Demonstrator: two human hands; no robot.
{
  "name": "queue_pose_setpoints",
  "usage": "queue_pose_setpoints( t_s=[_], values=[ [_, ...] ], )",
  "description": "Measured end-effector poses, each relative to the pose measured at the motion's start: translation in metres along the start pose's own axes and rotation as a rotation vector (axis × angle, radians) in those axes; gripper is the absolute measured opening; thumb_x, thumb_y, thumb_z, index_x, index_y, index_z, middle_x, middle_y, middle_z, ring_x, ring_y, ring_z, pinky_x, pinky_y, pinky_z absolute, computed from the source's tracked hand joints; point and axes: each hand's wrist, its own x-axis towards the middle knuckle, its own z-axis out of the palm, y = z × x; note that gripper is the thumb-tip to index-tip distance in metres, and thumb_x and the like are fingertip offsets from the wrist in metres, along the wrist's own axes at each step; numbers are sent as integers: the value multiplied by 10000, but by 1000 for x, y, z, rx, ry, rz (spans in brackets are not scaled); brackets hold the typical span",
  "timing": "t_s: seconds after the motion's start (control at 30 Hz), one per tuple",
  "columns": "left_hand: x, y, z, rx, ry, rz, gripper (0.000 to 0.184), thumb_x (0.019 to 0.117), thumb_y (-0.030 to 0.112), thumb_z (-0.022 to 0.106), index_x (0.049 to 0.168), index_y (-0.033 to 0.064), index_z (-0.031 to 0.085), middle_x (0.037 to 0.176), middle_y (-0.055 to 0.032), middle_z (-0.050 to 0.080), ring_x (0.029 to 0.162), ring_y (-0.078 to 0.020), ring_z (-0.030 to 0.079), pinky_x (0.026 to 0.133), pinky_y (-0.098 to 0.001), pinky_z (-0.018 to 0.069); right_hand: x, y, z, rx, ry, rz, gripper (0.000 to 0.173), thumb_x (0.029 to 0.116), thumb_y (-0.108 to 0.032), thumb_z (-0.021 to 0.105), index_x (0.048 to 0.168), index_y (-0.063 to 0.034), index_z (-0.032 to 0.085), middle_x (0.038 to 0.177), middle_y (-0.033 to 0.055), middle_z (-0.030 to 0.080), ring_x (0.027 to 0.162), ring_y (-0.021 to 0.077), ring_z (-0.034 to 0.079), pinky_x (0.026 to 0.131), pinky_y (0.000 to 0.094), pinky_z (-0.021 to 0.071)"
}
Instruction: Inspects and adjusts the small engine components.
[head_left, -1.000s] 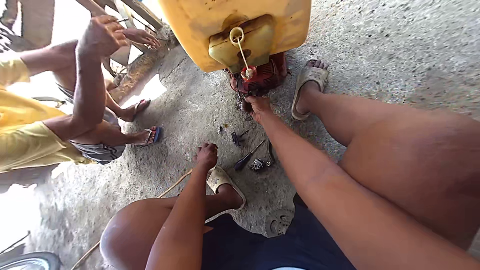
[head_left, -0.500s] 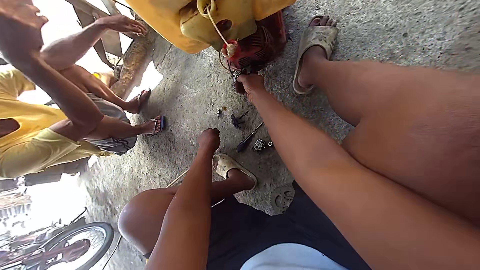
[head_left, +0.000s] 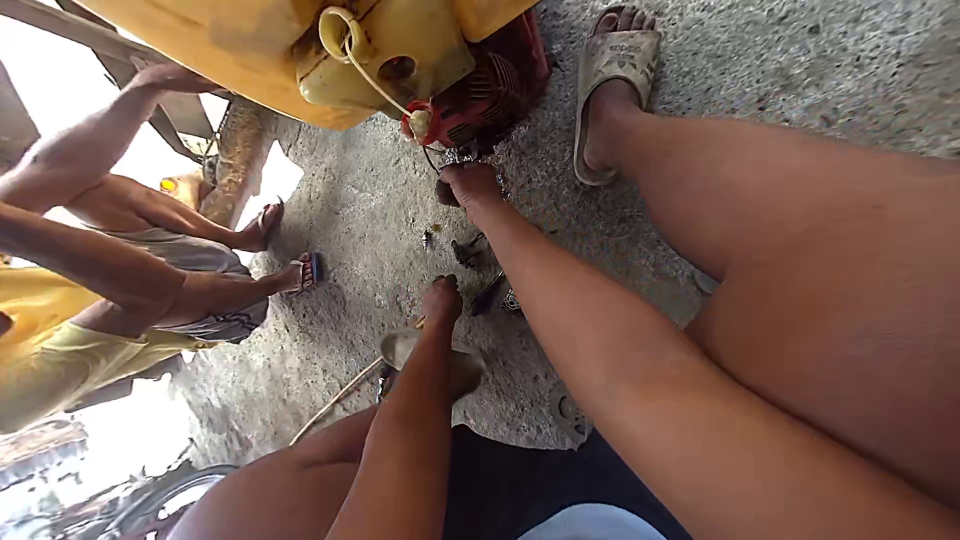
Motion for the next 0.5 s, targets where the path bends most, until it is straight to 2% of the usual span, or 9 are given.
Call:
queue_pose_setpoints(
  t_s=[0.13,0.27,0.37,0.43,0.5],
  values=[
    [3,-12,10,-80,-6,62,250,930,157,652,1163,102,723,1239,-168,680,1129,-403,662,894,-666,541,5,12,-3,-59,-22,-39,159,972,-118,643,1063,12,651,832,104,698,687,177,697,657,331,615],
    [16,-17,9,-146,-11,137,248,928,218,652,1137,118,739,1254,-134,677,1134,-382,662,888,-653,548,8,10,-3,-56,-12,-105,112,965,-76,640,1037,11,638,806,114,689,668,192,686,643,338,609],
    [21,-23,15,-227,1,185,239,956,259,632,1101,101,737,1243,-151,672,1133,-400,656,878,-661,547,4,6,-4,-58,-6,-131,82,973,-52,624,1029,8,615,790,113,678,656,186,678,638,328,610],
    [21,-26,14,-270,-26,168,225,962,245,625,1093,98,733,1240,-164,673,1133,-407,657,868,-669,546,0,4,0,-66,-15,-122,88,990,-61,600,1066,-19,592,811,94,657,671,165,661,657,309,598],
    [22,-28,6,-303,-85,136,206,921,211,664,1064,78,729,1194,-197,688,1102,-424,668,835,-682,549,-2,2,7,-66,-15,-127,73,986,-55,589,1054,-31,589,808,89,655,676,162,654,660,304,590]
  ],
)
